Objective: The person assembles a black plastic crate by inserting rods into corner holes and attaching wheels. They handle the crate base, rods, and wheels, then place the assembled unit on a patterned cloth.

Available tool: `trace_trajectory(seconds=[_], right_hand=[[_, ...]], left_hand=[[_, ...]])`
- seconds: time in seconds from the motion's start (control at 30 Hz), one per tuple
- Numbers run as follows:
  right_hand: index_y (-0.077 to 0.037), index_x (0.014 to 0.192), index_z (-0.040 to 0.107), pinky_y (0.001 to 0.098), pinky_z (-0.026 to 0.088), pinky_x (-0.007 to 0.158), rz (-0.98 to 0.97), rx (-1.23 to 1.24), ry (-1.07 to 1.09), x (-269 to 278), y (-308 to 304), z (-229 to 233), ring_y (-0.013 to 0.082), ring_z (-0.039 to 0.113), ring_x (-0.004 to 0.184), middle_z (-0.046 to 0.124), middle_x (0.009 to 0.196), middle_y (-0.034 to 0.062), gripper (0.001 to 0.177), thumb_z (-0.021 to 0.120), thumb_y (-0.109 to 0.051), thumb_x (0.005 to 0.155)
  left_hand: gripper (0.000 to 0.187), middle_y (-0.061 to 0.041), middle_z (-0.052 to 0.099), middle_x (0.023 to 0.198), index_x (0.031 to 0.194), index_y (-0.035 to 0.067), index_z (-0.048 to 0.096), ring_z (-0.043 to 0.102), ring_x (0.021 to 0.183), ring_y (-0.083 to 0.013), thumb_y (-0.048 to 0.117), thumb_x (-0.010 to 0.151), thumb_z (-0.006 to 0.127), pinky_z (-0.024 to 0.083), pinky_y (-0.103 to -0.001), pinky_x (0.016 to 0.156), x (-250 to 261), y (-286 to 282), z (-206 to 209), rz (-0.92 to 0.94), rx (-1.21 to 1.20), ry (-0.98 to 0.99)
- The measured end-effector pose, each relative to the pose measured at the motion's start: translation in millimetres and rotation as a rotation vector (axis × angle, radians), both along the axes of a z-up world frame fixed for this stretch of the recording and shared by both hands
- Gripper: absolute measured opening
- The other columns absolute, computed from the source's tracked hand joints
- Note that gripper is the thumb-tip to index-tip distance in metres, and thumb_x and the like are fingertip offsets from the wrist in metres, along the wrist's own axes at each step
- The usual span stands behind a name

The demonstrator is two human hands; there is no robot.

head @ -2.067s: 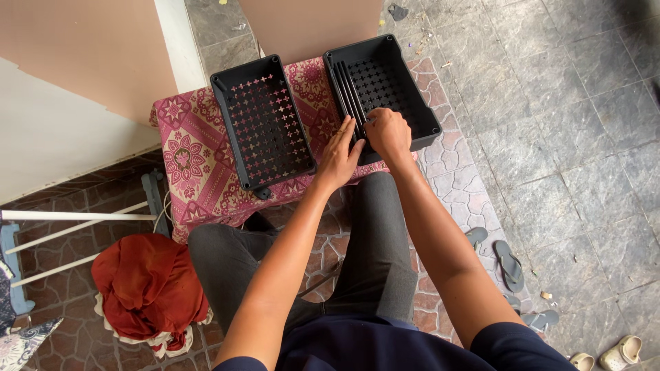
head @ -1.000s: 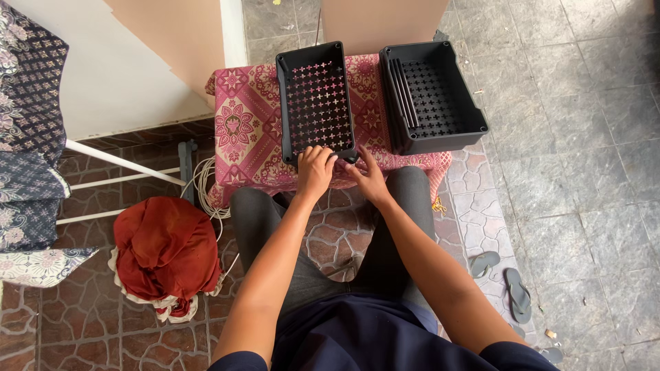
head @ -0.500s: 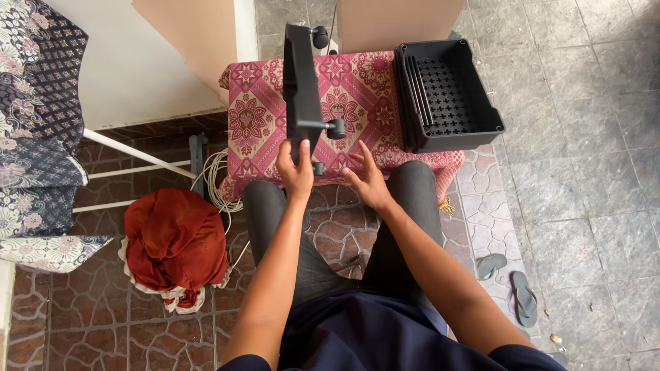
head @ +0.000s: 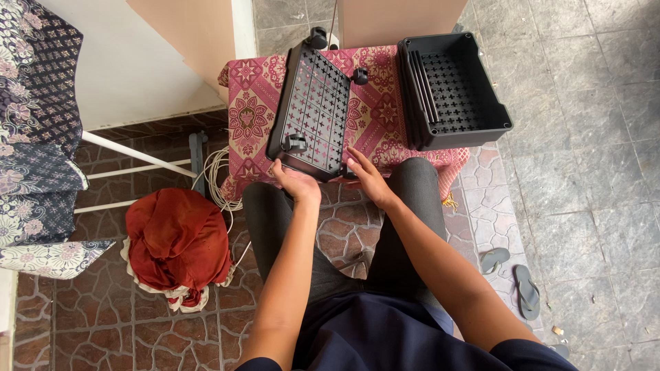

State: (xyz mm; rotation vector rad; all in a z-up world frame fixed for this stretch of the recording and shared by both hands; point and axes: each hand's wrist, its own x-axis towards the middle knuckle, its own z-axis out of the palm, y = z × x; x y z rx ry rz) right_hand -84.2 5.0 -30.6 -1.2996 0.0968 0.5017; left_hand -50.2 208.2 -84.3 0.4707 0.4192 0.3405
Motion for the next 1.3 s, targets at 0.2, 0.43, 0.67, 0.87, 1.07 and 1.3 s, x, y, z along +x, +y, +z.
trace_trajectory(seconds=[0.2,0.43,0.67,0.87,1.07,1.3], right_hand=[[-0.005,0.139,0.057,0.0333,0.062,0.083,-0.189,-0.121,-0.345,1.6,7.6,21.3,0.0131,0.071,0.1,0.067,0.114,0.006,0.049,0.075,-0.016,0.096],[-0.001,0.125,0.063,0.0303,0.056,0.076,-0.133,-0.582,-0.498,20.5,-9.2,20.7,0.0142,0.068,0.084,0.074,0.097,0.0112,0.043,0.081,-0.013,0.087],[-0.001,0.121,0.064,0.0336,0.057,0.078,-0.187,-0.639,-0.464,21.3,-8.5,19.1,0.0231,0.073,0.088,0.074,0.102,0.0151,0.04,0.08,-0.01,0.085],[0.001,0.117,0.066,0.0401,0.056,0.084,-0.199,-0.747,-0.718,28.1,-3.1,19.1,0.0357,0.071,0.098,0.071,0.108,0.0218,0.044,0.082,-0.005,0.077],[0.0,0.113,0.07,0.0382,0.058,0.083,-0.024,-0.803,-0.571,39.0,-12.7,31.4,0.0309,0.073,0.094,0.073,0.104,0.0201,0.039,0.083,-0.011,0.077],[0.002,0.114,0.07,0.0358,0.059,0.079,0.007,-0.688,-0.541,39.0,-17.6,37.2,0.0235,0.075,0.086,0.076,0.097,0.0157,0.042,0.083,-0.013,0.078]], left_hand=[[0.102,-0.014,0.037,0.159,0.156,0.011,0.036,0.042,0.138,-0.0337,0.087,0.089,0.024,0.033,-0.053,0.112,-3.2,-23.4,-2.6,-0.104,-0.3,0.155],[0.099,-0.02,0.053,0.146,0.152,0.004,0.041,0.059,0.123,-0.036,0.083,0.092,0.026,0.048,-0.047,0.102,2.3,-10.6,-59.0,-0.309,-0.113,0.501],[0.057,-0.021,0.064,0.113,0.132,0.001,0.051,0.064,0.103,-0.0346,0.044,0.097,0.064,0.054,-0.049,0.095,-39.0,-28.4,-37.9,-0.335,0.932,0.585],[0.066,-0.021,0.049,0.148,0.144,0.004,0.046,0.043,0.14,-0.0415,0.032,0.091,0.074,0.035,-0.053,0.116,-38.1,-35.0,24.1,-0.462,2.11,-0.1],[0.084,-0.015,0.019,0.17,0.163,0.018,0.029,0.014,0.157,-0.0399,0.042,0.095,0.073,0.016,-0.056,0.126,-16.8,-36.8,36.5,-0.69,2.218,-0.111],[0.089,-0.011,0.012,0.171,0.163,0.028,0.027,0.011,0.157,-0.0395,0.042,0.09,0.076,0.014,-0.055,0.126,-17.6,-35.8,29.6,-0.772,2.244,-0.032]])
